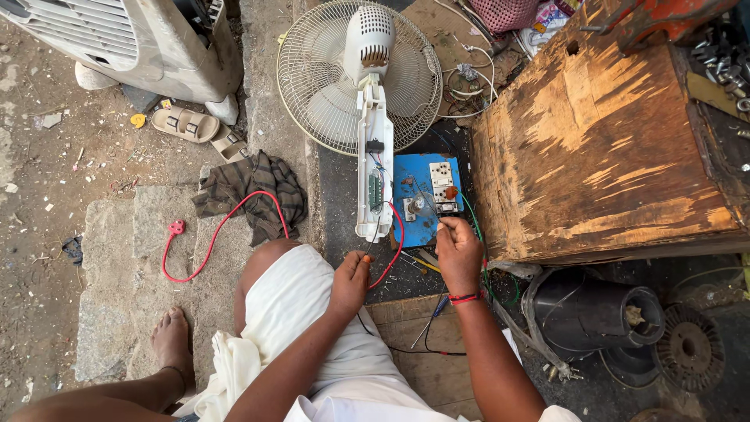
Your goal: The person sits on the ground repairing a disassembled table fan. They handle the fan's wiring and circuit board, connect and adjust wires, and work on the fan housing with their hands, occasionally reaching to the power strip and other components beside them.
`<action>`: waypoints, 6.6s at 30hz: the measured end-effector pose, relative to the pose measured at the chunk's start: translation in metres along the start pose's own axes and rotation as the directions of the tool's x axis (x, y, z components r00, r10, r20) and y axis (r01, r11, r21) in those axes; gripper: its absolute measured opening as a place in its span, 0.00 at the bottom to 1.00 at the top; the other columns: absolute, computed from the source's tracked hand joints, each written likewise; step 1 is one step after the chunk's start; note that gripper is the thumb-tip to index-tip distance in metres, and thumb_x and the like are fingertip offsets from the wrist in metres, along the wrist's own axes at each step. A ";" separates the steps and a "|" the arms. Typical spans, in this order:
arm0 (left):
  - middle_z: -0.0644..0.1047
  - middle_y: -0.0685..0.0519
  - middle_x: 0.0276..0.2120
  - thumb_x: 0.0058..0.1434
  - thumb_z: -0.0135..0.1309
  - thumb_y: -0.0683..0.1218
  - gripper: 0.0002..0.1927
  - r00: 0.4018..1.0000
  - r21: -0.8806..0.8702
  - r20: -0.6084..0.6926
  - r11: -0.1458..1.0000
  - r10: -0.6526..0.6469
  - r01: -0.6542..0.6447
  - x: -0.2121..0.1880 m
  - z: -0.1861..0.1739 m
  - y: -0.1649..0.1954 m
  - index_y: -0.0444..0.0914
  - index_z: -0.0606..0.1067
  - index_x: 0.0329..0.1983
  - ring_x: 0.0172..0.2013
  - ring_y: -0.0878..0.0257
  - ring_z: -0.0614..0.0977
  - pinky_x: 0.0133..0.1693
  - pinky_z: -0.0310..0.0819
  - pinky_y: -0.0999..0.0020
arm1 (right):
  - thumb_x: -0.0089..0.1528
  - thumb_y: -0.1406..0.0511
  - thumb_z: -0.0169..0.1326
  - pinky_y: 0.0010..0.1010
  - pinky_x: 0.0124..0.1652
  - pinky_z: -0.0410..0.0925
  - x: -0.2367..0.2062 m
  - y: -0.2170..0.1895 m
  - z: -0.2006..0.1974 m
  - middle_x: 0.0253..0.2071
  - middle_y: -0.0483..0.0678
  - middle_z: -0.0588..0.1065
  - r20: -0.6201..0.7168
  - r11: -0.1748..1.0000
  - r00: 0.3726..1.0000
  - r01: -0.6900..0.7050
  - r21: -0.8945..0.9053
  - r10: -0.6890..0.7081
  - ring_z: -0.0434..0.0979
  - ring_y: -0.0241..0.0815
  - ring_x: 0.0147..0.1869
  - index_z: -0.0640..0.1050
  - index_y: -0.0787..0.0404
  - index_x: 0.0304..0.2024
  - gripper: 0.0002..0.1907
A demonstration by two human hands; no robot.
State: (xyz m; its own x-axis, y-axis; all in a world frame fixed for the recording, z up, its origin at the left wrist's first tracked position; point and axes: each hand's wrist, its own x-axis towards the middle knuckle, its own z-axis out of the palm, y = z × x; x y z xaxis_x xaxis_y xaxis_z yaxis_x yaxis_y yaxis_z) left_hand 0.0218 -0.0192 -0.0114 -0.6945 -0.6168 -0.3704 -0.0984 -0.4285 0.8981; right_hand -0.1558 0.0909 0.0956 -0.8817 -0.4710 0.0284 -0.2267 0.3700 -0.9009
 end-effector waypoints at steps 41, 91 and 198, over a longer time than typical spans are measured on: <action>0.72 0.56 0.23 0.73 0.46 0.48 0.12 0.993 -0.071 -0.027 0.991 0.114 -0.115 -0.005 0.070 0.048 0.35 0.74 0.41 0.24 0.72 0.69 0.27 0.64 0.73 | 0.65 0.65 0.51 0.32 0.26 0.68 -0.042 0.006 -0.005 0.24 0.45 0.71 0.119 0.629 0.903 -0.378 0.679 0.414 0.68 0.38 0.21 0.72 0.59 0.40 0.04; 0.70 0.60 0.20 0.73 0.52 0.46 0.11 0.981 0.131 -0.038 0.975 0.188 -0.182 -0.019 0.033 0.103 0.34 0.78 0.38 0.21 0.75 0.67 0.23 0.61 0.75 | 0.59 0.66 0.60 0.43 0.44 0.71 -0.110 0.109 0.019 0.38 0.51 0.79 0.357 0.855 0.910 0.350 -0.383 -0.212 0.79 0.53 0.42 0.79 0.61 0.39 0.07; 0.70 0.59 0.21 0.72 0.50 0.48 0.12 0.991 -0.186 -0.132 0.982 -0.035 0.010 -0.051 -0.009 0.084 0.34 0.77 0.43 0.20 0.73 0.65 0.22 0.58 0.77 | 0.64 0.57 0.52 0.51 0.42 0.70 -0.083 0.121 0.078 0.34 0.55 0.79 0.156 0.750 0.987 0.130 -0.649 -0.036 0.79 0.60 0.41 0.76 0.59 0.35 0.12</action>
State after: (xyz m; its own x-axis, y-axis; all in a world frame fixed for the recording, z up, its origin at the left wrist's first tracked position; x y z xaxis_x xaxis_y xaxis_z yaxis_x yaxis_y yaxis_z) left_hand 0.0552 -0.0300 0.0805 -0.5903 -0.6832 -0.4299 0.0292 -0.5502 0.8345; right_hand -0.0777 0.1122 -0.0498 -0.7974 -0.6034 -0.0074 -0.5532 0.7358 -0.3907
